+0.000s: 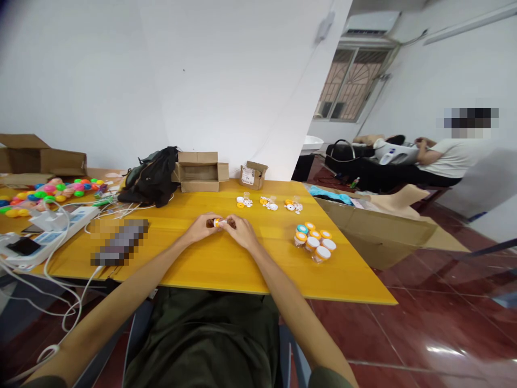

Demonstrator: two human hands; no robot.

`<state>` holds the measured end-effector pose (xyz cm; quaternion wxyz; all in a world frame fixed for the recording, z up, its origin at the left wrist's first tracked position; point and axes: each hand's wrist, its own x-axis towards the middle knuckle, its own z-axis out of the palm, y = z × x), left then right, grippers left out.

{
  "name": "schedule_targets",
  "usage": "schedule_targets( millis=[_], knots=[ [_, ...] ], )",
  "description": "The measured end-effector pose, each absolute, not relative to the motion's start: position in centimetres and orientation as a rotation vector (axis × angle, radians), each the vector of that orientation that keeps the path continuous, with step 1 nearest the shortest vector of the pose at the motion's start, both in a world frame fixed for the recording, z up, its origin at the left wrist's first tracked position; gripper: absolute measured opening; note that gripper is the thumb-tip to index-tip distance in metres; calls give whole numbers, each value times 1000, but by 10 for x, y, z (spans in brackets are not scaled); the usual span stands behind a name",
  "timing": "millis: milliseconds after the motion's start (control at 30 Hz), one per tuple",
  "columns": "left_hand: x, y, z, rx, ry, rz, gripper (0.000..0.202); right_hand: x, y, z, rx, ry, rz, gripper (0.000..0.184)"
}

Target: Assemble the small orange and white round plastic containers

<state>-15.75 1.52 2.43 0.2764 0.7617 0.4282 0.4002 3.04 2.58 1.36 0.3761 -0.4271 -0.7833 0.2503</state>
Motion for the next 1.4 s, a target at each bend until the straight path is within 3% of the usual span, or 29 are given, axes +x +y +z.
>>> schedule_targets(
  millis=[300, 900, 1000, 1400],
  knots=[
    [-157, 16, 21, 2071, 1170, 1075, 22, 31, 25, 13, -1073, -2016, 660, 35],
    [-157, 17, 22, 2102, 1177, 1103, 23, 29, 25, 13, -1028, -1959, 682, 27],
    [-158, 17, 21, 2097, 1176, 1112, 21, 29, 24, 15, -1110, -1985, 657, 34],
    [-157, 16, 22, 2065, 1176, 1109, 24, 29, 22, 17, -1135, -1984, 638, 35]
  ],
)
